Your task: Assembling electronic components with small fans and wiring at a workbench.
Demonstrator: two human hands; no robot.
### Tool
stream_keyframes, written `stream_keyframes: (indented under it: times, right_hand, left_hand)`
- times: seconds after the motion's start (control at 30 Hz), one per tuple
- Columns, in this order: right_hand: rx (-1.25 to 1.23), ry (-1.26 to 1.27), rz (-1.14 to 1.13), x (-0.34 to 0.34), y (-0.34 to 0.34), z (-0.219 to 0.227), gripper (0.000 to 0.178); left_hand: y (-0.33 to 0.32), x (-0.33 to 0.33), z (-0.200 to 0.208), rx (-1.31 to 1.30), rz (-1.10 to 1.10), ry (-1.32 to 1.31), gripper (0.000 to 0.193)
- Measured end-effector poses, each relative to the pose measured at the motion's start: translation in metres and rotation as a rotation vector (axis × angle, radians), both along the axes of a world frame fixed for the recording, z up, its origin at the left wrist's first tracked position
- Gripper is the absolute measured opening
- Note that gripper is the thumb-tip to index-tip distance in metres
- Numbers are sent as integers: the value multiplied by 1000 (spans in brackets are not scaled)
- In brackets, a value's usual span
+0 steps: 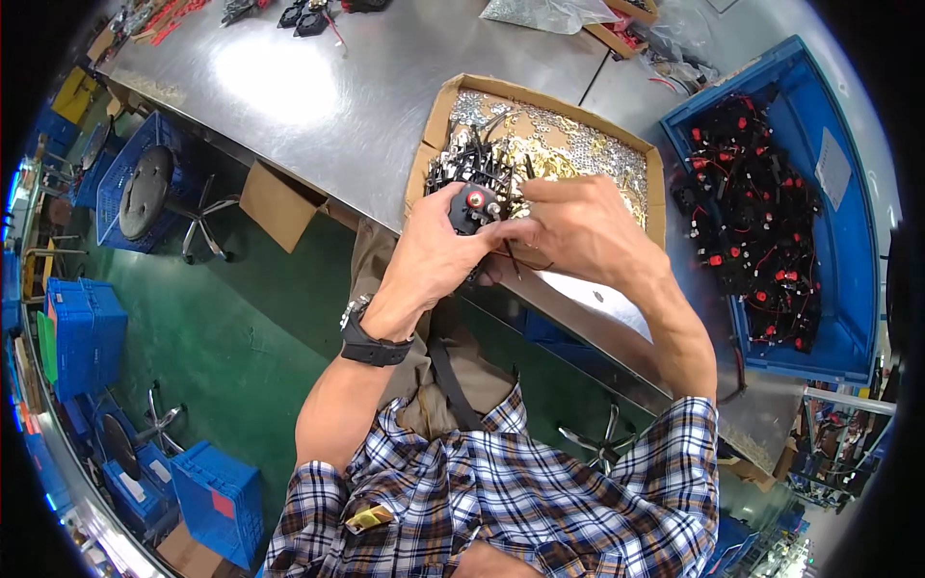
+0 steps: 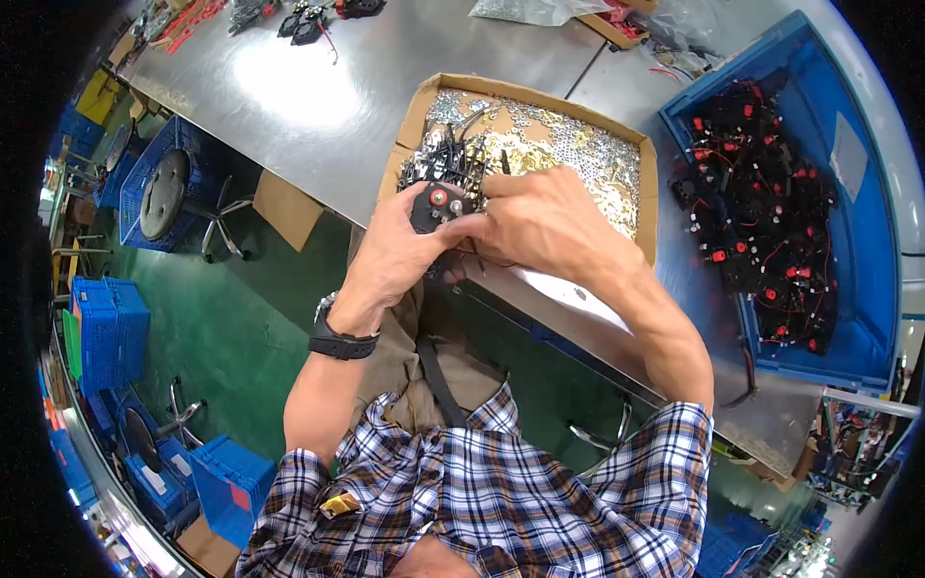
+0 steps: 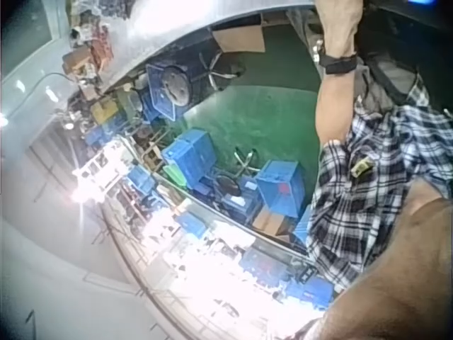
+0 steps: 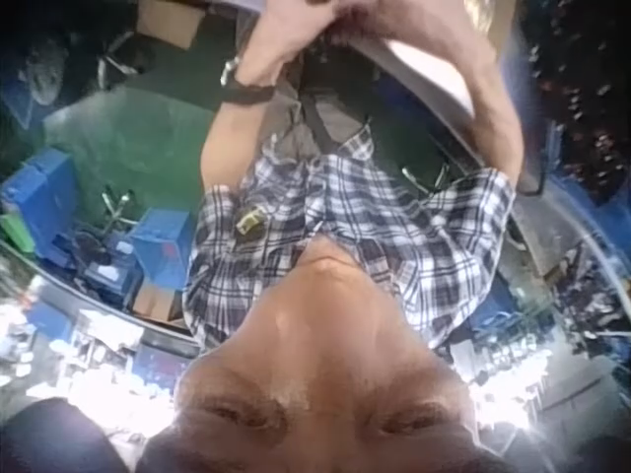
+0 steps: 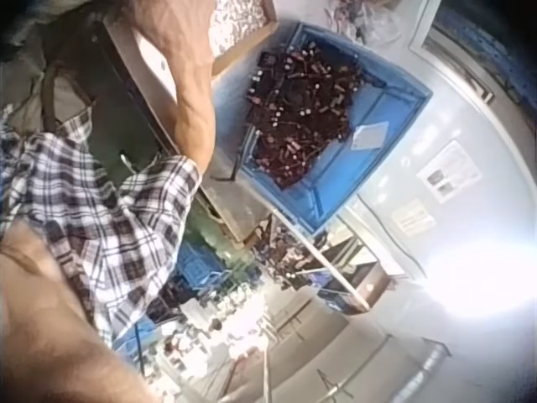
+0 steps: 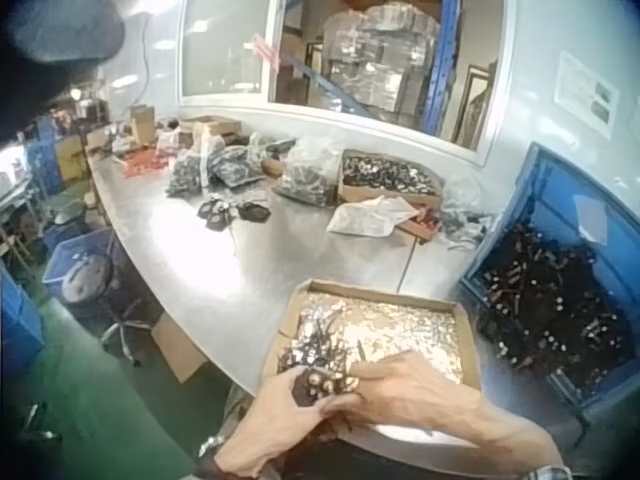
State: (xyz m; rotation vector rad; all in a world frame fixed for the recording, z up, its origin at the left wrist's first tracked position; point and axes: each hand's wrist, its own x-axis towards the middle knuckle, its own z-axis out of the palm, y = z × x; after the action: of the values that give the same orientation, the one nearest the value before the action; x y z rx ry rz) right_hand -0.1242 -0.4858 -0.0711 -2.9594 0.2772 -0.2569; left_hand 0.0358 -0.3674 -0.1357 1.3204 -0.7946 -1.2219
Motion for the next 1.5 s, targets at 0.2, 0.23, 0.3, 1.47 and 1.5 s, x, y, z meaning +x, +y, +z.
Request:
stream_keyframes:
  times: [0.2,0.23,0.3,1.47,1.5]
  right_hand:
    - [-1,-4,-422,-12,-67,-22,19]
    - [-46,40,-555,-19,-84,-25,19]
    - [-53,24,-566,-24,-119,-48,19]
    - [172,-5,-516,-18,-131,-32,18]
    - [177,-4,-501,-15,-118,-30,18]
  left_hand:
    - [4,1,2,28,11,89,23]
    - [2,-2,3,17,-11,96,23]
    - [-1,-4,-1,-12,-14,77,23]
    - [1,-4,4,-12,-34,92,24]
    - [3,-4,2,-8,-19,91,24]
